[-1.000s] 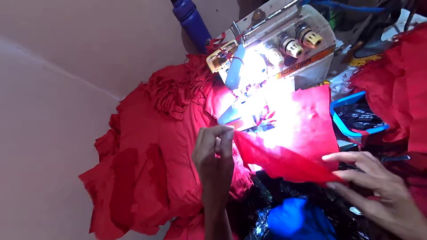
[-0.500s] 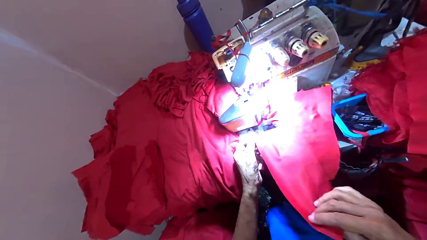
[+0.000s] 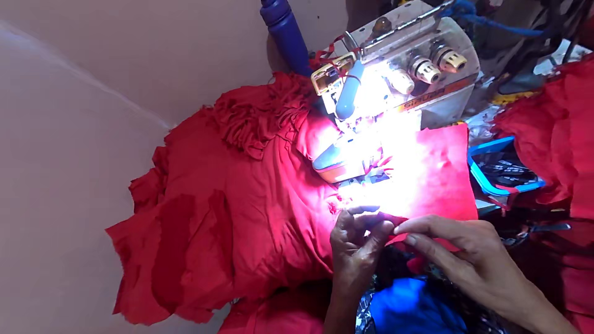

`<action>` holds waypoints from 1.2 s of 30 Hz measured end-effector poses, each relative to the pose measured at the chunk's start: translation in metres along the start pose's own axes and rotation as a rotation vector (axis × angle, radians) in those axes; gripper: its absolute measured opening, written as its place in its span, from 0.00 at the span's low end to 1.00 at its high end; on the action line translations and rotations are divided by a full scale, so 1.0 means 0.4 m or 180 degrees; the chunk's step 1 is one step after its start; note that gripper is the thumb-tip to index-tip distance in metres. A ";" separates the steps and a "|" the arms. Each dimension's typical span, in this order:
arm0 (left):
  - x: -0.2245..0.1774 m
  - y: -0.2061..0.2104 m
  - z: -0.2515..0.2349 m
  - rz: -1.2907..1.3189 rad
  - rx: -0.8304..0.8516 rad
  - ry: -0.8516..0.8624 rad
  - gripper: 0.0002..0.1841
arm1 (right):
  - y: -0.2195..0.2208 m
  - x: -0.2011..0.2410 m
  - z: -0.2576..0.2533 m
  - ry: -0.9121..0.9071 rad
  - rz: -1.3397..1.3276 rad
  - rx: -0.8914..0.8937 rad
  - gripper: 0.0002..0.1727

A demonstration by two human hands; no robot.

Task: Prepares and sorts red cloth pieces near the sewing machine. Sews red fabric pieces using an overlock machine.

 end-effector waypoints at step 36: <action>-0.219 -0.250 0.023 -0.1236 0.0845 0.0221 0.12 | 0.152 0.011 -0.036 0.0498 -0.1289 0.1323 0.10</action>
Point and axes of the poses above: each hand's wrist, its own z-axis away from the middle knuckle, its own y-axis out of the palm, x = y × z, the point moved 1 cm from there along -z, towards the middle knuckle, and after that the axes turned 2 degrees about x, right-handed, at the moved point
